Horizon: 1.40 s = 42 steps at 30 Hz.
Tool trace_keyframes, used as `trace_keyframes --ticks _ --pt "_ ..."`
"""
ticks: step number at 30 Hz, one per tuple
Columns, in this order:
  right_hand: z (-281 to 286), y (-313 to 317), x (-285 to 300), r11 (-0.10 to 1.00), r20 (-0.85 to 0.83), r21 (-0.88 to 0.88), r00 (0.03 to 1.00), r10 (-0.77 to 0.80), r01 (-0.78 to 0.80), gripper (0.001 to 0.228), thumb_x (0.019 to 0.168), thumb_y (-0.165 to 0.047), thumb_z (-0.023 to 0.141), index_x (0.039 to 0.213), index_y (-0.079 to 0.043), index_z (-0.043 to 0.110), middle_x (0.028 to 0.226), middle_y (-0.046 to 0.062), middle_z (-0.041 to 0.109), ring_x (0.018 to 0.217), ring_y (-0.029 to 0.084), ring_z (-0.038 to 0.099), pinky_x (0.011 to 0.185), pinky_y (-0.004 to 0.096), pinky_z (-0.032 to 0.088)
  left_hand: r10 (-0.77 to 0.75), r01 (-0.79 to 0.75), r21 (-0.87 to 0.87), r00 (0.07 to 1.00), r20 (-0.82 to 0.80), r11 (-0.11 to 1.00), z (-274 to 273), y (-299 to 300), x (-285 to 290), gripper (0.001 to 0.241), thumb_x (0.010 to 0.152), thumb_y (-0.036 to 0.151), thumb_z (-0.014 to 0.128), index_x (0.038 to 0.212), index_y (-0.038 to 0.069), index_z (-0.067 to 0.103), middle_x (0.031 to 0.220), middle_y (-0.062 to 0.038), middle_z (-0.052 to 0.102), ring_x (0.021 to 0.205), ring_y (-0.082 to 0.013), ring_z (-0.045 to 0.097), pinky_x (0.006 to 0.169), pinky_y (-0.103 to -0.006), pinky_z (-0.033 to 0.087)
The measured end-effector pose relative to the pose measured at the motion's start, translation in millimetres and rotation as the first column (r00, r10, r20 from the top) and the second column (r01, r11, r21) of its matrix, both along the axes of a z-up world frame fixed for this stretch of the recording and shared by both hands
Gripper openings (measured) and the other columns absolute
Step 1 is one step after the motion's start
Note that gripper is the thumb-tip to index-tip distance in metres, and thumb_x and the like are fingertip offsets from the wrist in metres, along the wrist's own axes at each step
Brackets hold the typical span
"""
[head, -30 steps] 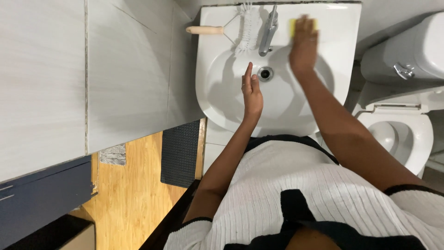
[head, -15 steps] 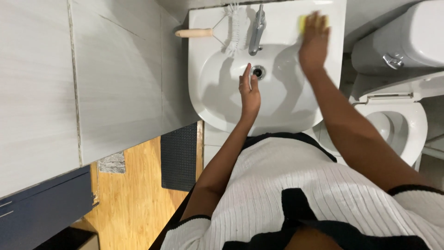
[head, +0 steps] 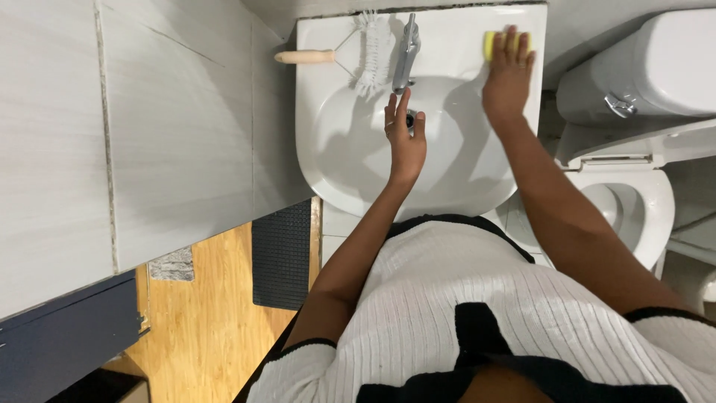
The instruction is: The person cleans a white bathroom sink using a yellow sponge and a toilet brush. They scrub the sink basin, faucet, and surrounding surfaces, then rinse the brush under running water and wipe the sink again.
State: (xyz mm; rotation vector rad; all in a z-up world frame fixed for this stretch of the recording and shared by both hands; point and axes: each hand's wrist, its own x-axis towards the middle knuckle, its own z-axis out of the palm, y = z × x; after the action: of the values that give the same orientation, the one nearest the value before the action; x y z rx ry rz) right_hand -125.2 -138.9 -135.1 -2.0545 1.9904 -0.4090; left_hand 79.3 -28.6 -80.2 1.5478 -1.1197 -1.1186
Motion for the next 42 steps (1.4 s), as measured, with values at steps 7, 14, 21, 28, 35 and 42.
trace_keyframes --ticks 7,14,21,28,35,42 --pt "2 23 -21 0.935 0.027 -0.037 0.935 0.354 -0.353 0.083 0.088 0.030 0.043 0.163 -0.004 0.034 0.169 0.017 0.026 0.155 0.039 0.017 0.125 0.055 0.016 0.007 -0.006 -0.041 1.000 0.010 0.999 -2 -3 -7 0.052 0.106 0.018 0.053 0.155 0.027 0.042 0.174 -0.011 0.019 0.126 -0.0202 0.046 0.110 -0.0440 0.037" --pt "-11 -13 -19 0.995 0.032 -0.015 0.995 0.099 -0.099 0.061 0.109 0.012 0.037 0.167 -0.004 0.023 0.170 0.016 0.014 0.155 0.038 0.006 0.126 0.057 0.009 -0.014 0.013 0.048 1.000 0.010 0.999 1 -1 3 0.060 0.108 0.029 0.046 0.163 0.027 0.023 0.174 0.001 0.021 0.164 -0.0335 0.002 0.127 -0.0520 0.013" --pt "15 14 12 0.906 0.094 -0.047 0.901 0.424 -0.421 0.076 0.094 0.022 0.042 0.164 -0.006 0.034 0.169 0.014 0.029 0.155 0.039 0.019 0.123 0.057 0.018 -0.001 0.005 0.107 0.999 -0.038 0.994 7 -2 8 0.063 0.106 0.031 0.046 0.163 0.027 0.022 0.173 -0.001 0.023 0.165 -0.0328 -0.002 0.125 -0.0529 0.014" --pt "9 -27 -24 0.973 0.070 -0.092 0.973 0.220 -0.213 0.055 0.107 0.013 0.033 0.162 0.006 0.035 0.166 0.025 0.025 0.150 0.047 0.015 0.120 0.065 0.015 0.022 -0.019 0.071 0.999 -0.032 0.997 -5 -2 30 0.055 0.108 0.021 0.045 0.161 0.024 0.030 0.167 0.002 0.039 0.165 -0.0324 0.002 0.127 -0.0480 0.016" --pt "8 -21 56 0.962 -0.193 0.066 0.942 0.274 -0.267 0.086 0.086 0.028 0.047 0.165 0.000 0.026 0.169 0.019 0.021 0.152 0.043 0.017 0.122 0.055 0.022 0.194 -0.115 -0.286 0.944 0.267 0.951 -40 -47 84 0.050 0.110 0.003 0.047 0.156 0.021 0.043 0.166 -0.006 0.040 0.163 -0.0372 0.020 0.131 -0.0516 0.028" --pt "-20 -35 -32 0.946 -0.038 -0.110 0.953 0.302 -0.304 0.078 0.091 0.028 0.042 0.165 0.005 0.030 0.168 0.024 0.023 0.152 0.047 0.019 0.121 0.061 0.019 0.118 0.101 -0.196 0.514 0.850 0.975 -81 -124 164 0.095 0.089 -0.024 0.051 0.165 0.029 0.033 0.175 0.001 0.011 0.164 -0.0346 0.003 0.135 -0.0471 0.027"
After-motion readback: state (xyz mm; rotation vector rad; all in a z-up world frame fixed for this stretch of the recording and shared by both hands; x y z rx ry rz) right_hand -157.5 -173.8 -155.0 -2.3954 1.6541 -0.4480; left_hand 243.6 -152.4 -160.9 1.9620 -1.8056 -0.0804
